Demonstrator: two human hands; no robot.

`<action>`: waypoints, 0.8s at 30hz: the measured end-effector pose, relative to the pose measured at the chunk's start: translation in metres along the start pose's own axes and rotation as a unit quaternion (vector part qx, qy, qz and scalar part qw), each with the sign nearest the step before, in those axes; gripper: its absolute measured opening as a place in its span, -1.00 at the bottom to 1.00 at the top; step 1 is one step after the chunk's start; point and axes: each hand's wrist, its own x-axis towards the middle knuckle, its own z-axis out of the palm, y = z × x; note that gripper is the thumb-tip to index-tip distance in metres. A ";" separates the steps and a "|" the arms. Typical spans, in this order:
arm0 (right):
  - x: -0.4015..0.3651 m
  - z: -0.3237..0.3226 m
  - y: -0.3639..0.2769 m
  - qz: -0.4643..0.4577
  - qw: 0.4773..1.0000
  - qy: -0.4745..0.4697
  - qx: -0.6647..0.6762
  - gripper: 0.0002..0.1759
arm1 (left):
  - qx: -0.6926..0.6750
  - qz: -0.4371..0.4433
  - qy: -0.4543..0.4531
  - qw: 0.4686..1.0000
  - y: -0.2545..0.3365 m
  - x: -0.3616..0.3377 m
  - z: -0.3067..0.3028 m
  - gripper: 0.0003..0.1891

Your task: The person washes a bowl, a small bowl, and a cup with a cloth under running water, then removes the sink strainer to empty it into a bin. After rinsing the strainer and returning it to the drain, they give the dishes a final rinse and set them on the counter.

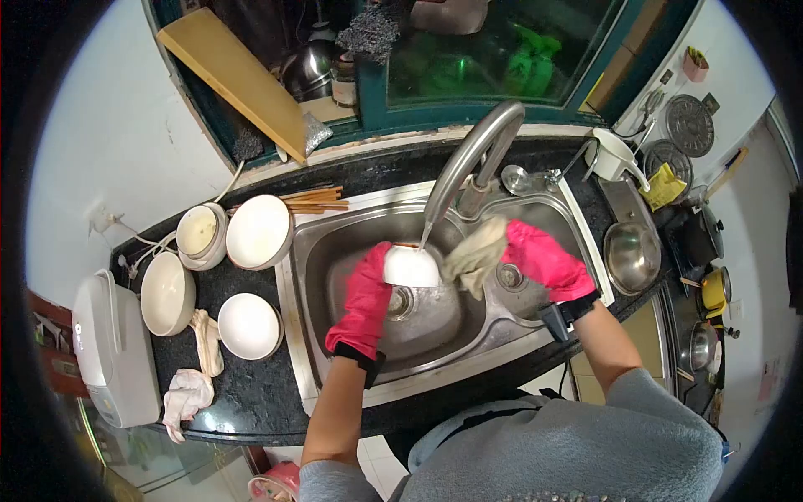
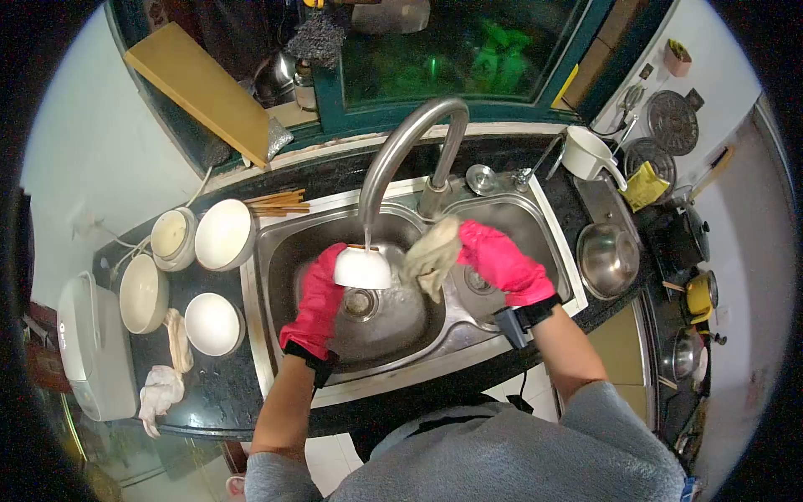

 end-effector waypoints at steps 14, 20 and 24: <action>0.020 -0.060 0.024 -0.003 0.925 0.003 -0.381 -0.76 | -0.082 -0.084 -0.081 0.990 0.057 -0.001 0.023 -0.61; 0.125 -0.045 -0.014 -0.229 0.948 0.168 -0.143 -0.56 | -0.434 -0.284 -0.093 0.850 0.080 -0.032 0.021 -0.57; 0.164 -0.011 -0.042 -0.182 0.975 0.098 -0.080 -0.52 | -0.318 -0.239 -0.083 0.914 0.091 -0.052 0.018 -0.57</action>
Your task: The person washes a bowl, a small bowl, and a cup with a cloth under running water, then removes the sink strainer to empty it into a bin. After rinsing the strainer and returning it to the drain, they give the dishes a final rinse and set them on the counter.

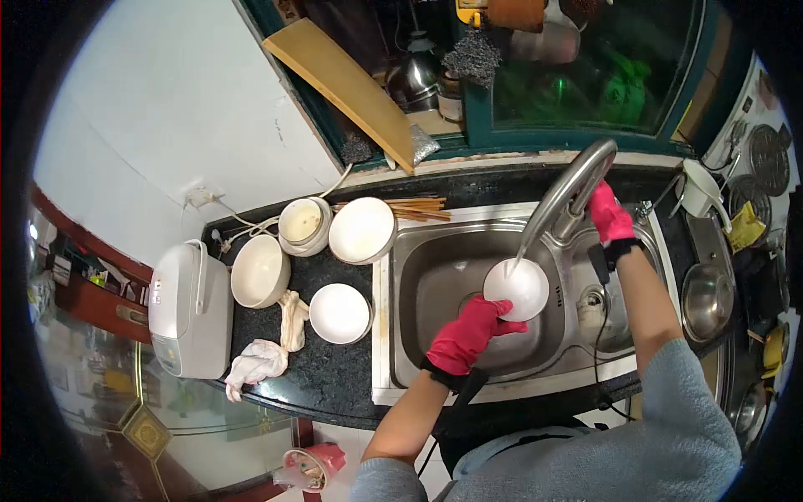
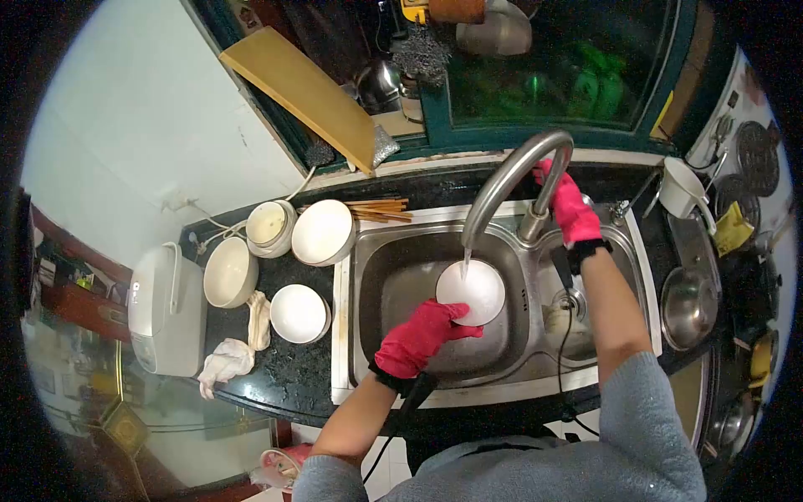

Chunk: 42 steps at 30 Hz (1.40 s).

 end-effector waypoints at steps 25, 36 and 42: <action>-0.141 0.022 0.023 -0.102 0.843 -0.276 -0.450 -0.70 | 0.398 0.155 0.361 0.829 0.112 -0.112 -0.106 -0.47; -0.153 0.153 0.064 0.023 0.437 -0.609 -0.662 -0.54 | 0.353 0.056 0.488 0.796 0.116 -0.145 -0.147 -0.47; -0.171 0.165 0.149 0.109 0.539 -0.550 -0.628 -0.39 | 0.352 0.100 0.482 0.796 0.119 -0.157 -0.132 -0.43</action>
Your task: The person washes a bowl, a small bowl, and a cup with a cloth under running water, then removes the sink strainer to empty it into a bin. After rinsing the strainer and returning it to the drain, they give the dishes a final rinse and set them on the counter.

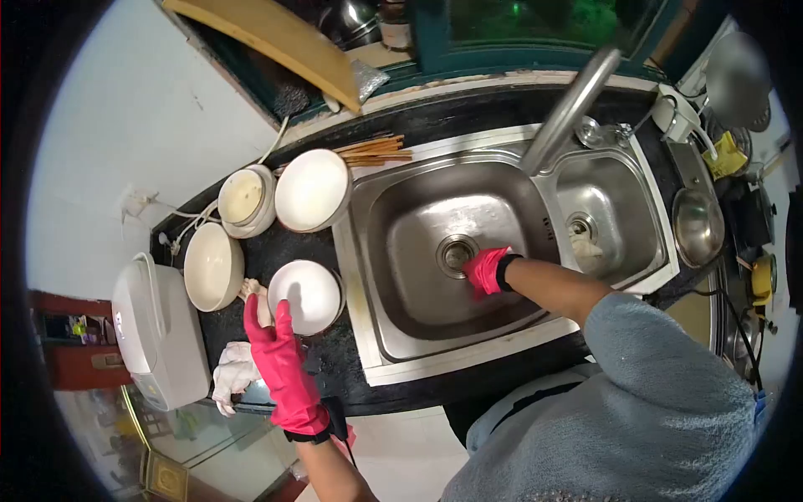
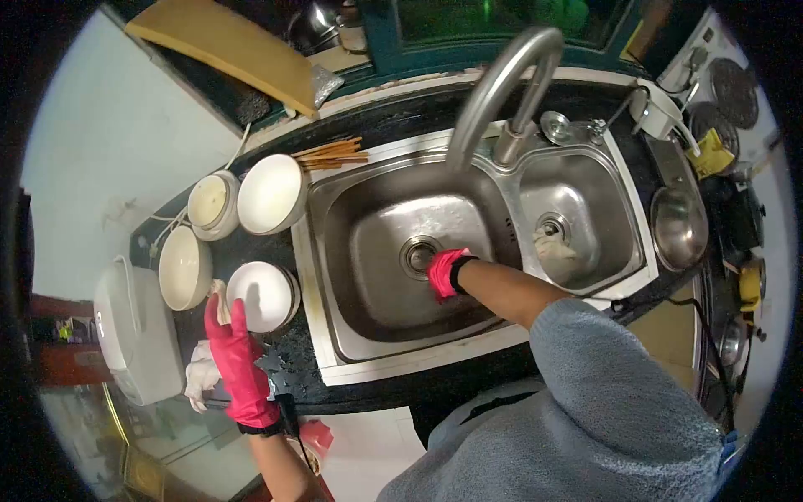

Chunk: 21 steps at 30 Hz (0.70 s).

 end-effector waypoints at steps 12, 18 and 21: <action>0.007 -0.025 -0.022 0.026 0.998 0.014 0.051 -0.43 | 0.389 0.146 0.156 0.896 -0.152 -0.026 -0.059 -0.41; -0.005 -0.013 -0.005 -0.065 0.984 0.076 0.149 -0.57 | 0.326 0.140 0.163 0.921 -0.150 -0.027 -0.062 -0.40; 0.005 -0.015 -0.012 0.020 0.915 0.007 0.403 -0.70 | 0.312 0.142 0.176 0.923 -0.154 -0.025 -0.063 -0.41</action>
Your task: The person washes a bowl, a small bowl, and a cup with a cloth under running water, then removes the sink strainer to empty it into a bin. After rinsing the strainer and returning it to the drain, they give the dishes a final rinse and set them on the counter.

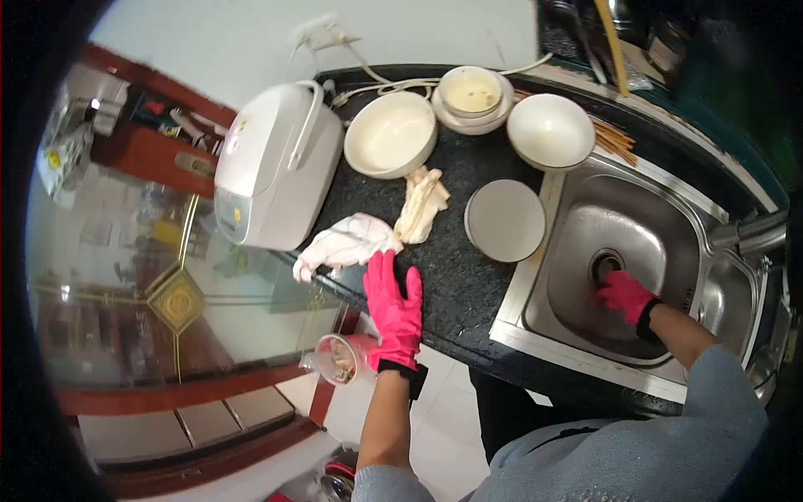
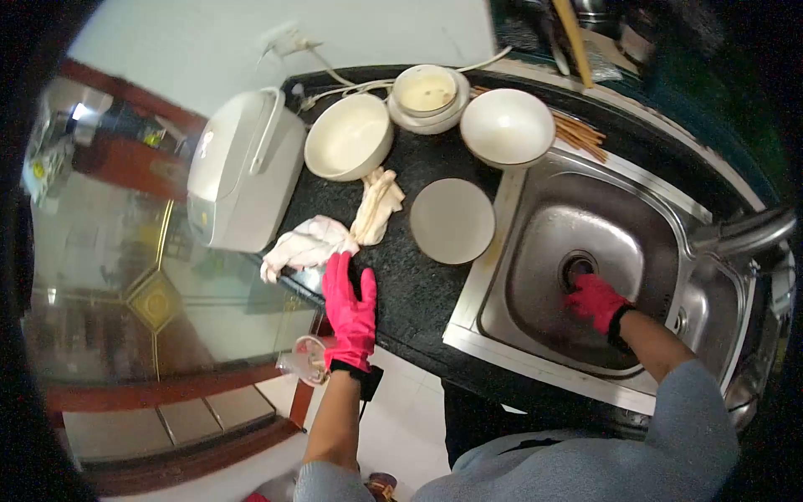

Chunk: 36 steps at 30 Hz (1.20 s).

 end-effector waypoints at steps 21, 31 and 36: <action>-0.023 -0.039 0.021 -0.063 0.870 0.375 0.313 -0.72 | 0.186 0.058 0.041 0.980 -0.069 0.052 0.012 -0.27; -0.072 -0.036 0.021 -0.149 0.885 0.419 0.139 -0.63 | 0.104 0.140 -0.054 0.983 -0.055 0.026 0.015 -0.59; -0.085 -0.028 0.010 -0.130 0.892 0.433 0.019 -0.61 | -0.013 0.074 -0.101 0.992 -0.007 0.001 -0.014 -0.75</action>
